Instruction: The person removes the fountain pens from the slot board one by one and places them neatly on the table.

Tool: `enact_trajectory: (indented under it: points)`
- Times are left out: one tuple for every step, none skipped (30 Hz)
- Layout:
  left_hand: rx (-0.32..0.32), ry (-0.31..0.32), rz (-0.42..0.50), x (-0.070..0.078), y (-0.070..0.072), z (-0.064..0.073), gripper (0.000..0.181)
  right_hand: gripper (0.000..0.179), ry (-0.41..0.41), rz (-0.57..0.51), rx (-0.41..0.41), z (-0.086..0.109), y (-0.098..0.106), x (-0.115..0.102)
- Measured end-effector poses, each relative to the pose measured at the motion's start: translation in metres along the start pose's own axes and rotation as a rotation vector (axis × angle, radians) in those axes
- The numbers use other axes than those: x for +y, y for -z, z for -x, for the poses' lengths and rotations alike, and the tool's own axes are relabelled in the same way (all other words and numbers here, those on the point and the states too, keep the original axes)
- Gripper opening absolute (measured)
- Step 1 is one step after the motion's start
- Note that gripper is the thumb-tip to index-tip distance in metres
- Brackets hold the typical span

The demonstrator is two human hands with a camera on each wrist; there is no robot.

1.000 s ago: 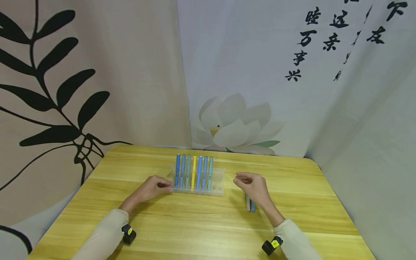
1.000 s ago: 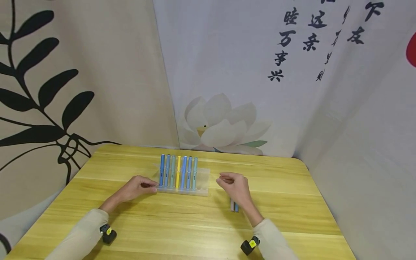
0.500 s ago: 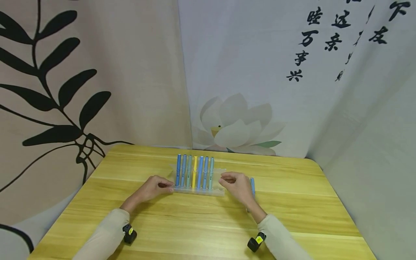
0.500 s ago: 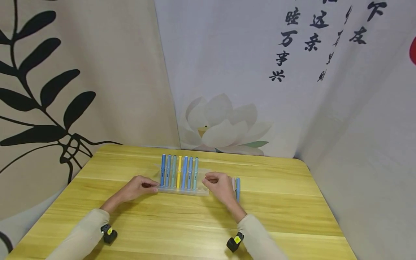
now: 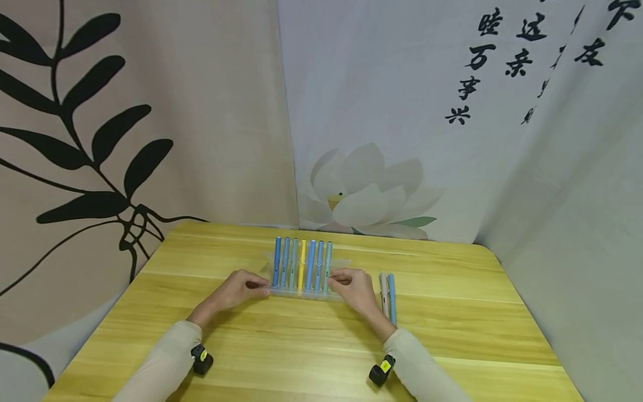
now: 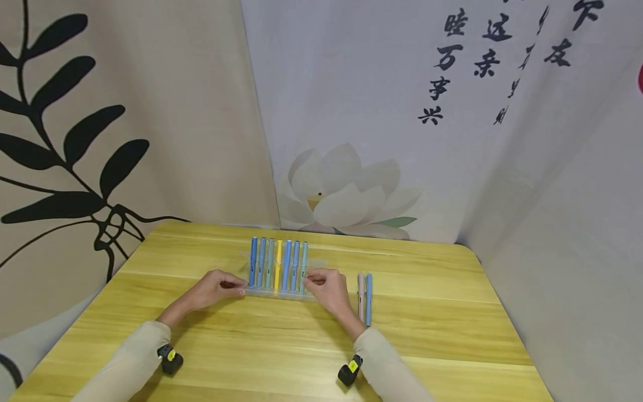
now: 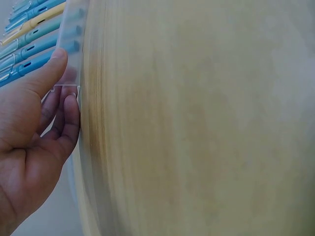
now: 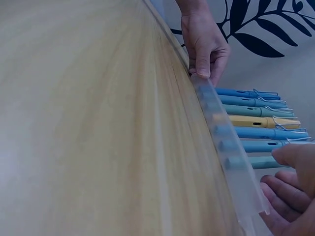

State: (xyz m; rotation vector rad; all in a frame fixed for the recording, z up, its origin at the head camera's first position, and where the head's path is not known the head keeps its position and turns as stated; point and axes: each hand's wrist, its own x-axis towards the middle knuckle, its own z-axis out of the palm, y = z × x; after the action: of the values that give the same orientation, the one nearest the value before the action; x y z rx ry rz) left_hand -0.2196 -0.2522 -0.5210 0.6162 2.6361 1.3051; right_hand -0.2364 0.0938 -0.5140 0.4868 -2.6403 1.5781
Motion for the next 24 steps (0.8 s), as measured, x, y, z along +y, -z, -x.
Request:
enact_trajectory:
  points:
    - [-0.001, 0.005, 0.0, 0.0002, 0.0, -0.0001, 0.028, 0.026, -0.002, -0.002, 0.001, -0.0007, -0.0012, 0.0004]
    - [-0.002, 0.014, 0.002, 0.0006, 0.0, -0.0005, 0.028, 0.027, -0.004, -0.005, 0.003, -0.0014, -0.0023, 0.0007]
    - [-0.004, 0.013, 0.0, 0.0008, 0.0002, -0.0006, 0.028, 0.027, -0.001, -0.006, 0.003, -0.002, -0.0033, 0.0009]
    - [-0.004, 0.02, 0.0, 0.0009, 0.0002, -0.001, 0.028, 0.027, 0.004, -0.007, 0.003, -0.0025, -0.0042, 0.0014]
    - [-0.006, 0.016, -0.005, 0.0008, 0.0003, -0.0012, 0.029, 0.027, 0.004, -0.008, 0.003, -0.003, -0.0049, 0.0017]
    - [-0.005, 0.023, -0.006, 0.0011, 0.0003, -0.0012, 0.028, 0.027, 0.006, -0.01, 0.004, -0.0034, -0.0055, 0.0014]
    - [-0.003, 0.031, -0.006, 0.0014, 0.0003, -0.0011, 0.028, 0.027, 0.007, -0.01, 0.004, -0.0038, -0.0061, 0.0009]
    - [-0.005, 0.03, -0.006, 0.0012, 0.0004, -0.0011, 0.028, 0.027, 0.005, -0.01, 0.004, -0.0041, -0.0064, 0.0003]
    - [-0.006, 0.023, -0.01, 0.0012, 0.0005, -0.001, 0.029, 0.027, 0.007, -0.009, 0.004, -0.0043, -0.0067, -0.0004]
    - [-0.004, 0.032, -0.008, 0.0013, 0.0004, -0.001, 0.029, 0.026, 0.005, -0.01, 0.004, -0.0046, -0.0069, -0.0009]
    - [-0.006, 0.024, -0.009, 0.0013, 0.0004, -0.0008, 0.029, 0.026, -0.003, -0.012, 0.004, -0.0049, -0.0071, -0.0016]
    - [-0.005, 0.033, -0.005, 0.0014, 0.0004, -0.0009, 0.029, 0.025, -0.007, -0.013, 0.003, -0.0051, -0.0072, -0.0023]
    - [-0.005, 0.032, -0.006, 0.0013, 0.0003, -0.0009, 0.029, 0.025, -0.012, -0.014, 0.001, -0.0054, -0.0073, -0.0024]
    - [-0.005, 0.032, -0.006, 0.0012, 0.0003, -0.001, 0.029, 0.025, -0.011, -0.012, 0.0, -0.0055, -0.0074, -0.0024]
    - [-0.004, 0.033, -0.005, 0.0013, 0.0003, -0.001, 0.029, 0.025, -0.007, -0.009, -0.001, -0.0056, -0.0076, -0.0023]
    - [-0.002, 0.039, -0.004, 0.0015, 0.0003, -0.0012, 0.029, 0.025, -0.013, -0.009, -0.001, -0.0058, -0.0077, -0.0023]
    - [-0.002, 0.037, -0.004, 0.0015, 0.0003, -0.0013, 0.029, 0.024, -0.02, -0.006, 0.0, -0.0059, -0.0077, -0.0023]
    - [-0.003, 0.035, -0.005, 0.0013, 0.0002, -0.0015, 0.029, 0.024, -0.024, -0.004, 0.002, -0.006, -0.0077, -0.0024]
    - [-0.003, 0.034, -0.007, 0.0014, 0.0002, -0.0016, 0.03, 0.024, -0.027, -0.002, 0.004, -0.0059, -0.0078, -0.0024]
    - [-0.005, 0.033, -0.005, 0.0014, 0.0002, -0.0016, 0.03, 0.024, -0.028, -0.002, 0.004, -0.0058, -0.0078, -0.0023]
    - [-0.006, 0.032, -0.005, 0.0012, 0.0001, -0.0016, 0.03, 0.023, -0.034, -0.002, 0.006, -0.006, -0.0076, -0.0024]
    - [-0.007, 0.03, -0.005, 0.0011, 0.0001, -0.0015, 0.03, 0.023, -0.039, -0.006, 0.007, -0.0061, -0.0075, -0.0024]
    - [-0.009, 0.028, -0.004, 0.0009, 0.0, -0.0014, 0.03, 0.023, -0.035, -0.005, 0.009, -0.0062, -0.0074, -0.0022]
    - [-0.01, 0.025, -0.005, 0.0006, -0.0001, -0.0013, 0.03, 0.023, -0.029, -0.007, 0.01, -0.0063, -0.0072, -0.0022]
